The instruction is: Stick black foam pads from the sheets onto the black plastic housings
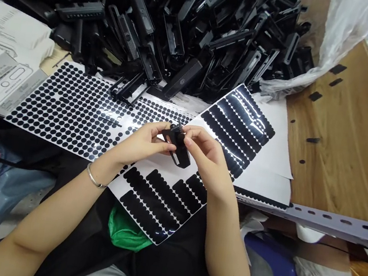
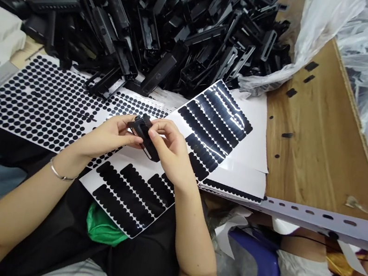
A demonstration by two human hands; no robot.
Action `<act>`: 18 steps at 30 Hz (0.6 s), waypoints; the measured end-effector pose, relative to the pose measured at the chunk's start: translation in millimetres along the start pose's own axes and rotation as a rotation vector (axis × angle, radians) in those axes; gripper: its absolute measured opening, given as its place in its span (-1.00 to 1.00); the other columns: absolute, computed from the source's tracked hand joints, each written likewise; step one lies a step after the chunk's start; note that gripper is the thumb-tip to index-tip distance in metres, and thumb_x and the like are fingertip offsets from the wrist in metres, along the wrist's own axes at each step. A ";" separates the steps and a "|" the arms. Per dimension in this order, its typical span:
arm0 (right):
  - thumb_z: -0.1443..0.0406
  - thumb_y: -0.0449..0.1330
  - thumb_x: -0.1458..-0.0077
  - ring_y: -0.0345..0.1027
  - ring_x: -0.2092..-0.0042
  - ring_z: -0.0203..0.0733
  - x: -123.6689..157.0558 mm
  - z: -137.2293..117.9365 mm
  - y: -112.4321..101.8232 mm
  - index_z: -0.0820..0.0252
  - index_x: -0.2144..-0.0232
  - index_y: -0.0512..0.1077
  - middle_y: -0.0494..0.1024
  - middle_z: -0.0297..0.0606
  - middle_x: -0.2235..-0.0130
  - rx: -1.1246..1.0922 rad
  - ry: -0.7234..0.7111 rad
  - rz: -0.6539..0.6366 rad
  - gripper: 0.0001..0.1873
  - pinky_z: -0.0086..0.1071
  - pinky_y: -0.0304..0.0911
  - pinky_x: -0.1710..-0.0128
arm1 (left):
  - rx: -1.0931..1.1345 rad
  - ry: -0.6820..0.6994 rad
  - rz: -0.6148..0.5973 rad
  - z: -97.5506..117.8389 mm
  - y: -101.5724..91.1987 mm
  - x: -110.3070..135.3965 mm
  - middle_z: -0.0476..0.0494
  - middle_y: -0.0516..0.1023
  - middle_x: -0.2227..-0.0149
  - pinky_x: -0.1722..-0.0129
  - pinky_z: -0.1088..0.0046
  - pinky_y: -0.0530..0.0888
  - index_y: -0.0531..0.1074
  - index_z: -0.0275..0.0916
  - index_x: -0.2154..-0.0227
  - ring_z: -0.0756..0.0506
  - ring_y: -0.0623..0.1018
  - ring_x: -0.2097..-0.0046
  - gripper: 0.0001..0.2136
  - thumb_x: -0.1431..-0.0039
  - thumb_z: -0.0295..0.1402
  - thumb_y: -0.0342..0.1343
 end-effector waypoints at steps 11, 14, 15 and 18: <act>0.16 0.22 -0.24 0.39 0.03 -0.15 0.0 3.2 4.7 0.10 0.37 0.41 0.45 -0.24 0.05 0.050 -0.048 0.026 -0.81 -0.23 0.37 -0.05 | -0.005 0.002 0.005 -3.3 -0.3 -0.1 -0.04 0.56 0.32 0.11 0.29 0.64 0.50 -0.25 0.31 -0.10 0.64 0.22 -0.84 -0.05 -0.44 0.35; 0.13 0.22 -0.24 0.40 0.03 -0.13 0.0 3.1 5.6 0.10 0.37 0.40 0.46 -0.23 0.05 0.069 -0.053 0.037 -0.79 -0.20 0.37 -0.05 | -0.006 0.008 0.011 -3.5 -0.4 -0.4 -0.04 0.56 0.32 0.12 0.28 0.64 0.51 -0.25 0.30 -0.10 0.63 0.22 -0.83 -0.04 -0.42 0.36; 0.13 0.22 -0.24 0.40 0.03 -0.13 0.0 2.9 5.9 0.10 0.37 0.40 0.47 -0.23 0.06 0.076 -0.060 0.041 -0.79 -0.19 0.37 -0.05 | -0.007 0.009 0.013 -3.5 -0.5 -0.5 -0.05 0.56 0.31 0.12 0.28 0.64 0.51 -0.25 0.30 -0.10 0.63 0.22 -0.82 -0.04 -0.42 0.36; 0.17 0.21 -0.25 0.40 0.03 -0.15 0.0 2.0 6.9 0.10 0.37 0.40 0.47 -0.24 0.07 0.076 -0.080 0.049 -0.82 -0.20 0.37 -0.06 | -0.011 0.011 0.016 -3.6 -0.7 -0.7 -0.05 0.56 0.30 0.12 0.29 0.63 0.51 -0.26 0.30 -0.09 0.63 0.22 -0.82 -0.03 -0.42 0.36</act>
Point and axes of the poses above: each hand's wrist, its own x-axis away from the middle knuckle, its own y-axis out of the palm, z = x × y, the point moved 2 cm from there along -x, towards the middle knuckle
